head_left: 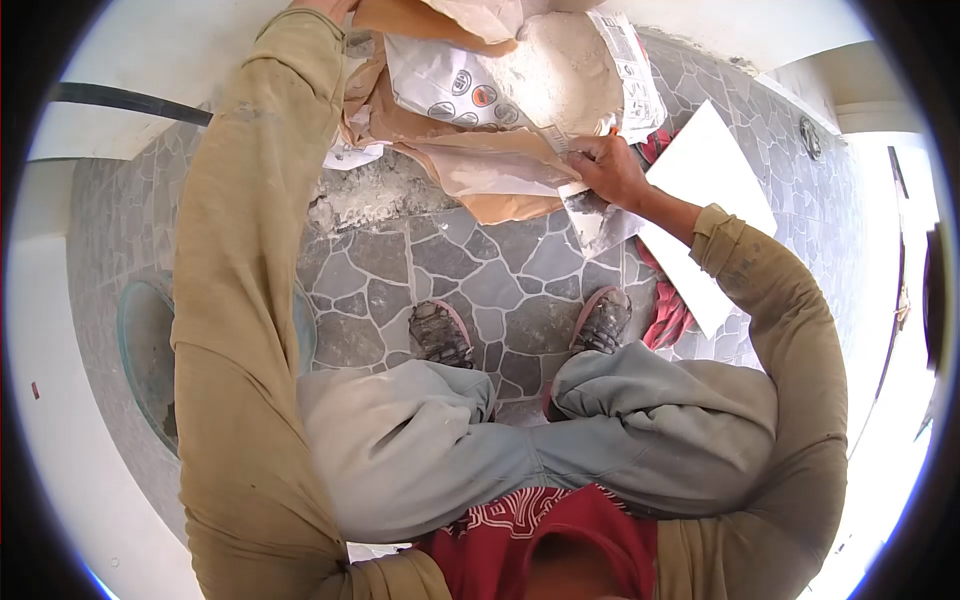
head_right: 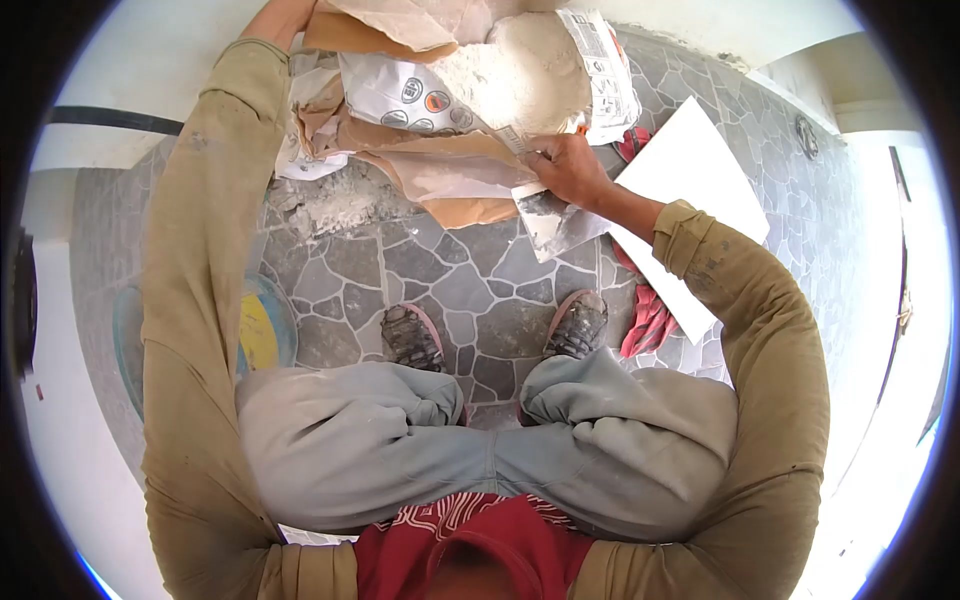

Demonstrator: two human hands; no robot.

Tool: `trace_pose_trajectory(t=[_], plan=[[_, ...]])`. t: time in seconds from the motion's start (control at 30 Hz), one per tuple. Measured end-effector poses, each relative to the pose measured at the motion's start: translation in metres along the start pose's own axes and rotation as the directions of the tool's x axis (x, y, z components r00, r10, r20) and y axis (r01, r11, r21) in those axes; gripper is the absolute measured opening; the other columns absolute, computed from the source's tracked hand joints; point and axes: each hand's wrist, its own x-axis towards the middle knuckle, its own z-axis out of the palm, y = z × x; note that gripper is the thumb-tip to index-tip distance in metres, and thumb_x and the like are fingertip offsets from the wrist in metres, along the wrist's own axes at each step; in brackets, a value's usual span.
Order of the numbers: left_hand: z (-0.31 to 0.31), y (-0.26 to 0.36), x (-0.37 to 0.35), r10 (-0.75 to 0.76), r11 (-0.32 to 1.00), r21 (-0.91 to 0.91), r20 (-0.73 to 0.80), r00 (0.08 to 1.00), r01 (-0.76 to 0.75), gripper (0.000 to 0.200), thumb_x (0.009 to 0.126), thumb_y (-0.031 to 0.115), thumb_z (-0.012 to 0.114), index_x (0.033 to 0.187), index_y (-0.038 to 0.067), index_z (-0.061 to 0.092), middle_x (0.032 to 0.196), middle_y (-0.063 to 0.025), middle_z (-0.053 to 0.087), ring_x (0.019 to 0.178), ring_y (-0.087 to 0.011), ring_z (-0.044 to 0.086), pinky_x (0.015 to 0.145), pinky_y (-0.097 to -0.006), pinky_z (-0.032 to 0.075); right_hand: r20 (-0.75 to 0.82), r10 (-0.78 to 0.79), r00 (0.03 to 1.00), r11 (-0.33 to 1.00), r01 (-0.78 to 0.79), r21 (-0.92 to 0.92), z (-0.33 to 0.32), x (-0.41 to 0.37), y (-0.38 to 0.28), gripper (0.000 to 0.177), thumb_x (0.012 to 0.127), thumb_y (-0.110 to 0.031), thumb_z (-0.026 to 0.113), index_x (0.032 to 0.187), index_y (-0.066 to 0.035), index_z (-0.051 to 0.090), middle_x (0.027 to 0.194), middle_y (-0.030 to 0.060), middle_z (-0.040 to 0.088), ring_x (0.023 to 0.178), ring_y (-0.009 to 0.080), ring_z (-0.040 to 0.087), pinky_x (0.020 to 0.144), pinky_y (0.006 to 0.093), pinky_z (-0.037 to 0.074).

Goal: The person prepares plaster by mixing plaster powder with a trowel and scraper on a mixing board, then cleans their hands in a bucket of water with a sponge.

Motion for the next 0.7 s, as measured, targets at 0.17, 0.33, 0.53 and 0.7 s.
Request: trace_pose_trajectory(t=[0.17,0.33,0.53,0.7], plan=[[-0.042,-0.023,-0.005,-0.032,0.986,0.161,-0.026,0.999,0.036,0.038,0.077,0.036,0.062,0.096,0.004,0.065,0.087,-0.0102,0.068,0.07,-0.0183,0.065,0.065,-0.0313,0.053,0.159,0.011,0.987,0.968,0.03,-0.251,0.039,0.006,0.004,0.022,0.084,-0.023,0.058,0.098,-0.013,0.072,0.076,0.0192,0.066,0.075,0.0355,0.066,0.073,0.0442,0.051],[-0.082,-0.038,-0.012,-0.278,0.702,0.649,-0.128,0.952,0.292,0.05,0.071,0.032,0.069,0.109,0.0,0.063,0.095,-0.0116,0.067,0.083,-0.0204,0.066,0.072,-0.0322,0.052,0.23,0.087,0.969,0.973,-0.033,-0.228,0.016,0.049,-0.012,0.032,0.087,-0.034,0.057,0.091,-0.005,0.07,0.076,0.0207,0.065,0.071,0.0359,0.062,0.072,0.0437,0.049],[-0.027,-0.024,-0.041,0.398,0.126,0.972,-0.232,0.888,0.198,0.068,0.072,0.034,0.072,0.129,0.004,0.052,0.113,-0.021,0.062,0.105,-0.0304,0.061,0.089,-0.0381,0.048,0.261,0.171,0.95,0.97,-0.209,0.125,-0.063,0.092,-0.002,0.055,0.09,-0.05,0.053,0.089,0.004,0.064,0.079,0.0107,0.062,0.067,0.0185,0.057,0.064,0.0347,0.047],[0.005,-0.002,-0.03,0.701,0.121,0.952,0.118,0.704,-0.281,0.046,0.082,0.03,0.065,0.126,0.016,0.058,0.111,-0.0175,0.064,0.102,-0.0275,0.062,0.089,-0.0365,0.048,0.345,0.296,0.891,0.764,-0.438,0.475,-0.081,0.113,0.044,0.033,0.089,-0.029,0.063,0.097,0.003,0.059,0.084,0.0062,0.058,0.069,0.0147,0.055,0.06,0.0278,0.046]])
